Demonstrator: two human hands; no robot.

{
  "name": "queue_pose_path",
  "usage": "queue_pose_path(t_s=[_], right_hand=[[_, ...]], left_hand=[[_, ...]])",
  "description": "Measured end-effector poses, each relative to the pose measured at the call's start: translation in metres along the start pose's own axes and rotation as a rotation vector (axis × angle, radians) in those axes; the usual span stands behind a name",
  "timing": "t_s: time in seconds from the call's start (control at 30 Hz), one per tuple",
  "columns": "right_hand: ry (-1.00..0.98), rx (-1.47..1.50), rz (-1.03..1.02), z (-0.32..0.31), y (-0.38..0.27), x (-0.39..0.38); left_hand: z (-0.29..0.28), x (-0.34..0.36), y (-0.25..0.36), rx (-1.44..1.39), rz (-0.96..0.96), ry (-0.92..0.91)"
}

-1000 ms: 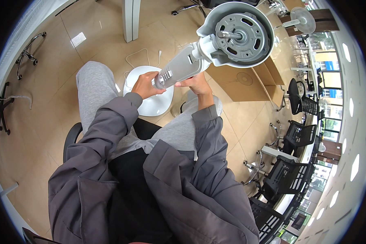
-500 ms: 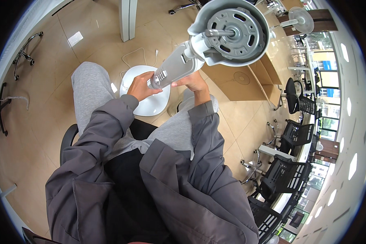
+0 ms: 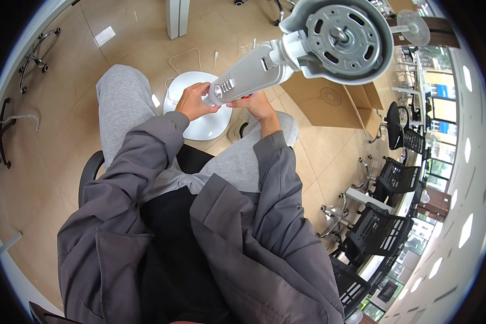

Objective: The person disassembles an electric fan by loosening screws with a screwdriver, pulling out the power cord, and separating the motor assembly and pole.

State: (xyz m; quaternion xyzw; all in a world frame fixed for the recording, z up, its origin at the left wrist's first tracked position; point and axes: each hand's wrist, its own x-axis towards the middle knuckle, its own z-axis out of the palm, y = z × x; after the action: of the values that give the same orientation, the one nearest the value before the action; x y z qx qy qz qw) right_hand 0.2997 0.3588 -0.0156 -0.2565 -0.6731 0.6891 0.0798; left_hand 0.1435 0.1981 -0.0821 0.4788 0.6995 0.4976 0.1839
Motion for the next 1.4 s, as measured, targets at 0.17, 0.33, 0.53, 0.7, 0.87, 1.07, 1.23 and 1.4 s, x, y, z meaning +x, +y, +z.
queue_pose_path(t_s=[0.17,0.33,0.53,0.7,0.87,1.07,1.23,1.4], right_hand=[[0.034,0.054,-0.013,0.000,0.006,-0.004],[-0.002,-0.064,0.043,0.000,-0.002,-0.002],[-0.004,-0.144,-0.020,0.003,-0.003,0.000],[0.032,-0.191,-0.019,0.006,-0.008,-0.004],[0.031,-0.153,-0.012,0.007,-0.006,-0.002],[0.029,-0.219,-0.055,0.007,-0.007,-0.003],[0.030,-0.201,-0.016,0.006,-0.008,-0.003],[0.032,-0.170,-0.023,0.009,-0.009,-0.002]], left_hand=[[-0.005,0.003,0.001,0.001,0.031,-0.014],[-0.007,0.006,0.001,0.005,0.028,-0.058],[-0.005,0.005,0.000,0.080,0.001,-0.080],[-0.008,0.006,0.017,-0.027,0.103,0.051],[-0.014,0.013,0.013,0.012,0.113,-0.066],[-0.013,0.016,0.015,0.048,0.098,-0.096],[-0.007,0.009,0.013,0.063,0.132,-0.022],[-0.008,0.007,0.016,0.075,0.108,-0.006]])
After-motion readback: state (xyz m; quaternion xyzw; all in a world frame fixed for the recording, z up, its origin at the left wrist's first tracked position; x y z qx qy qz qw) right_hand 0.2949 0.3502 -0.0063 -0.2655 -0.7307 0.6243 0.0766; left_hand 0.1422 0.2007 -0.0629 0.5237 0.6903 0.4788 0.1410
